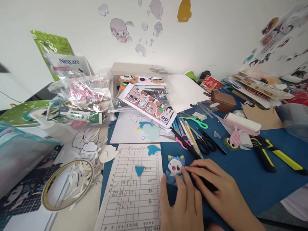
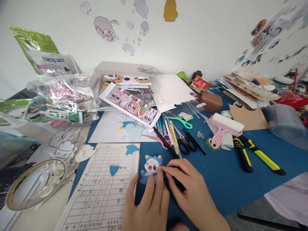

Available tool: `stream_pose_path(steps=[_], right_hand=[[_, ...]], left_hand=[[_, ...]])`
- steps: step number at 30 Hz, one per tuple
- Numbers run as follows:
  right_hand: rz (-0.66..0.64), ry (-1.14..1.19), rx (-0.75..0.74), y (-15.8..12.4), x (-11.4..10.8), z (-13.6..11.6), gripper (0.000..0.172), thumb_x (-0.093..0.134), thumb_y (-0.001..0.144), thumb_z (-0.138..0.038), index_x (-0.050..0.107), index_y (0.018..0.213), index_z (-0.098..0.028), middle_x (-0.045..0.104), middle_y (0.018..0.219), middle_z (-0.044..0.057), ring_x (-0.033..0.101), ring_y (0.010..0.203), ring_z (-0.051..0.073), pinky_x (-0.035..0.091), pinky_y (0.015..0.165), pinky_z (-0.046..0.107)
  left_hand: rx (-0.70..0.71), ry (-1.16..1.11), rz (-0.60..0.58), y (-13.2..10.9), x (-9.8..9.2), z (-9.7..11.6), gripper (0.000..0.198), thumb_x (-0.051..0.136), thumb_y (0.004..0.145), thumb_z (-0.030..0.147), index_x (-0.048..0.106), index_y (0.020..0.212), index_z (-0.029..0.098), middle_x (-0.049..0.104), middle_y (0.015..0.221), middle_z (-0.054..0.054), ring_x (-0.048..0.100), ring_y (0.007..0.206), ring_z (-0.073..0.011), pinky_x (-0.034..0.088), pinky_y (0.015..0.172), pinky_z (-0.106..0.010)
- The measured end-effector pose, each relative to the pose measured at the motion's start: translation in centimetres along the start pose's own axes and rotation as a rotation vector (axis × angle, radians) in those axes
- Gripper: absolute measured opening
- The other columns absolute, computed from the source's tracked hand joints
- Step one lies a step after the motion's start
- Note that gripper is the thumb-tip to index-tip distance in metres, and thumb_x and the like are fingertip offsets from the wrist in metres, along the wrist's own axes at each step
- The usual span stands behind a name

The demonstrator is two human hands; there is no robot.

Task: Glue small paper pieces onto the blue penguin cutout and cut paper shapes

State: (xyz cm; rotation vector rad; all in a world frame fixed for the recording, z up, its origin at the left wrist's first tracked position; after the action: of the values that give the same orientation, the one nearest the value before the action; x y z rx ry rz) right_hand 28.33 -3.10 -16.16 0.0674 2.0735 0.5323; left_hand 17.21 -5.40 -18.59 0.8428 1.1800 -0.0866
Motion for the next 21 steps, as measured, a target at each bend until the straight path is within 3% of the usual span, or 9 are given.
stream_pose_path(steps=[6,15,21], right_hand=[[-0.063,-0.037,-0.128,-0.35,0.25,-0.31,0.023,0.051,0.093,-0.011,0.067,0.106,-0.02,0.067,0.1,0.01,0.064,0.085,0.02,0.058,0.07,0.032],[-0.098,-0.049,-0.135,-0.74,0.65,-0.25,0.021,0.052,0.093,-0.012,0.063,0.111,-0.015,0.065,0.103,0.013,0.059,0.084,0.021,0.055,0.071,0.037],[-0.072,0.036,-0.088,-0.23,0.53,-0.05,0.022,0.052,0.091,-0.008,0.065,0.107,-0.017,0.064,0.103,0.011,0.059,0.086,0.02,0.054,0.074,0.035]], left_hand=[[-0.029,-0.04,-0.025,0.11,-0.26,-0.34,0.067,0.017,0.099,0.054,0.072,0.102,0.016,0.071,0.117,-0.008,0.053,0.106,-0.023,0.027,0.097,-0.052],[-0.088,-0.156,0.091,-0.31,-0.17,-0.85,0.058,0.027,0.099,0.051,0.072,0.099,0.015,0.073,0.114,-0.008,0.061,0.098,-0.0238,0.026,0.102,-0.048],[-0.013,-0.137,0.115,-0.38,0.08,-0.92,0.052,0.03,0.1,0.048,0.072,0.102,0.016,0.075,0.108,-0.004,0.063,0.094,-0.0249,0.023,0.11,-0.048]])
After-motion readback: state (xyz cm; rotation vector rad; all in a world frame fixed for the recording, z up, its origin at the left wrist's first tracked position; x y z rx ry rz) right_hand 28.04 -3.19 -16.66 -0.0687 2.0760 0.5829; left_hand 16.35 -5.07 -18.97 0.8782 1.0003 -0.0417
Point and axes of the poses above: each hand's wrist, its own y-axis towards the middle knuckle, its own x-axis out of the palm, z = x × y, the point moved 5 cm from there along y, towards the middle knuckle
